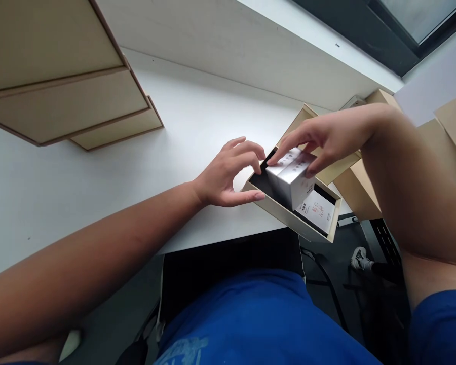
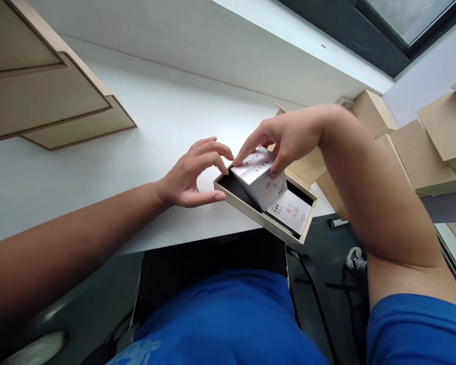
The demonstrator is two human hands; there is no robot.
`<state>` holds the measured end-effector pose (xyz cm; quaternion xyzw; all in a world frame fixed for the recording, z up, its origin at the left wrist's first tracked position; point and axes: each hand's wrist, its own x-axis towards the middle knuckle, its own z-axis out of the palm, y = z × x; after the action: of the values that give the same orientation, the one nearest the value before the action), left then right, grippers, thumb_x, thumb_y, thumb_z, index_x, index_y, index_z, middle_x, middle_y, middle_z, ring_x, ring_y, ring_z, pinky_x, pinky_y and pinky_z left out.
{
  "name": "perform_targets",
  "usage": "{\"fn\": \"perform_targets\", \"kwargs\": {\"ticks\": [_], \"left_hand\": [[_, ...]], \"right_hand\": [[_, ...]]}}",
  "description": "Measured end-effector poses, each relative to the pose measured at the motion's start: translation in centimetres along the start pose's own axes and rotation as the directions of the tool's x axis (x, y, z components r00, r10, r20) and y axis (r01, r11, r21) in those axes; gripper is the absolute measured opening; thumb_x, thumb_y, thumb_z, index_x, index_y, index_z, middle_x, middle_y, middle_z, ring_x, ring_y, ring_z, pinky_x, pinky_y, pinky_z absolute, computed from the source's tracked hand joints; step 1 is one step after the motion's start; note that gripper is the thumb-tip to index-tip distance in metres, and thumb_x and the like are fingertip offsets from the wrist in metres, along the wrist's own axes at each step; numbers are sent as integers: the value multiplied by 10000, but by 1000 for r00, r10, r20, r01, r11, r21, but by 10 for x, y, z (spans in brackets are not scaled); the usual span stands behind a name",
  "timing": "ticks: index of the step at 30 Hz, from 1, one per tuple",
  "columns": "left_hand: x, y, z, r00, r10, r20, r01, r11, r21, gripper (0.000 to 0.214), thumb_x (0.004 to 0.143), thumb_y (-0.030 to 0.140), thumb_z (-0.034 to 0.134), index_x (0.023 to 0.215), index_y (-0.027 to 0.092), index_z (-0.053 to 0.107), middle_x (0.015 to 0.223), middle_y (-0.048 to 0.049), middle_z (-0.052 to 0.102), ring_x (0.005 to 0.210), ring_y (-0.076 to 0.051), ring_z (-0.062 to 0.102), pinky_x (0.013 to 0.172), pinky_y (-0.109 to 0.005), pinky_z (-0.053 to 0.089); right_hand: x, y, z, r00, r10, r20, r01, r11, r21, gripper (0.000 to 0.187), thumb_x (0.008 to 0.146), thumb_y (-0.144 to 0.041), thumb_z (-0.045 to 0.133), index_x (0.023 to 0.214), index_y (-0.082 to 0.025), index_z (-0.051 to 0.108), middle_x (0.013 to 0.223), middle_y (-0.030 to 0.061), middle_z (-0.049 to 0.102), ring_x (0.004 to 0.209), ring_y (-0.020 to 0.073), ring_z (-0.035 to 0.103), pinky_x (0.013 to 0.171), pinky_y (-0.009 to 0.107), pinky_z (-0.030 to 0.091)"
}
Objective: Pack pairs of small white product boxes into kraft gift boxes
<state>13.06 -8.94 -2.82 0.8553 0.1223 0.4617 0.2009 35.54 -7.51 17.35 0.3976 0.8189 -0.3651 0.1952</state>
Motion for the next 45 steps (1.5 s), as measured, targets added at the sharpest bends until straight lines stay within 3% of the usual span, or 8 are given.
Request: {"fn": "perform_targets", "kwargs": {"ticks": [4,11,20,26,30,33,38,45], "left_hand": [[-2,-8,6,990,38,-133,-51,994,-97,665,897,685,706,1388,288,500,1386,-151,610,1346,-344,592,1145,-551,522],[-6,-18,16,991,89,-102,-95,994,-52,1039,824,676,826,1632,305,288,1533,-206,497,1385,-380,562,1107,-574,588],[-12,-19,16,1000,24,14,-23,999,-27,1084,812,683,854,1653,271,306,1502,-217,561,1235,-357,660,1063,-561,592],[-6,-9,10,995,23,94,-20,999,-27,919,850,629,850,1581,259,432,1463,-189,637,1343,-365,641,1108,-504,548],[-6,-4,8,991,-1,133,-3,1000,28,861,867,649,828,1567,278,488,1517,-180,621,1407,-386,605,1166,-521,494],[-7,-2,8,987,-1,162,-12,997,79,798,853,666,832,1509,304,555,1597,-174,563,1422,-394,584,1192,-550,464],[-7,1,10,972,-52,230,34,996,79,652,866,693,799,1341,282,624,1624,-180,538,1445,-382,571,1167,-550,495],[-6,-3,10,976,-38,214,35,999,16,864,828,661,847,1502,249,499,1618,-229,543,1474,-396,572,1188,-556,520]], "right_hand": [[25,-1,16,999,-1,-44,-2,998,-60,585,758,-89,786,1276,-359,824,1206,-43,816,1016,185,767,884,297,626],[28,2,31,999,1,-38,-2,1000,-29,587,733,-128,665,1290,-258,795,1126,15,808,944,200,716,782,304,570],[23,-1,57,995,45,-91,-62,979,-196,459,817,-153,620,1198,-294,834,1070,25,825,1006,252,704,859,367,545],[35,-1,102,969,72,-238,-150,933,-326,384,989,-197,488,1263,-134,749,1397,207,691,1311,374,613,1127,543,513],[12,12,113,933,23,-359,-114,966,-233,545,941,-155,469,1473,-124,582,1579,196,558,1466,336,536,1211,504,495],[-15,18,114,927,115,-358,-190,965,-180,847,841,-168,557,1669,-193,378,1707,148,458,1494,339,543,1149,471,549],[-27,16,112,885,402,-236,-444,880,-166,1035,791,-178,615,1756,-206,241,1403,171,719,1121,340,729,788,371,563],[-25,27,102,919,286,-270,-284,958,48,1041,790,-223,676,1751,-282,279,1421,116,713,1033,269,731,802,354,576]]}}
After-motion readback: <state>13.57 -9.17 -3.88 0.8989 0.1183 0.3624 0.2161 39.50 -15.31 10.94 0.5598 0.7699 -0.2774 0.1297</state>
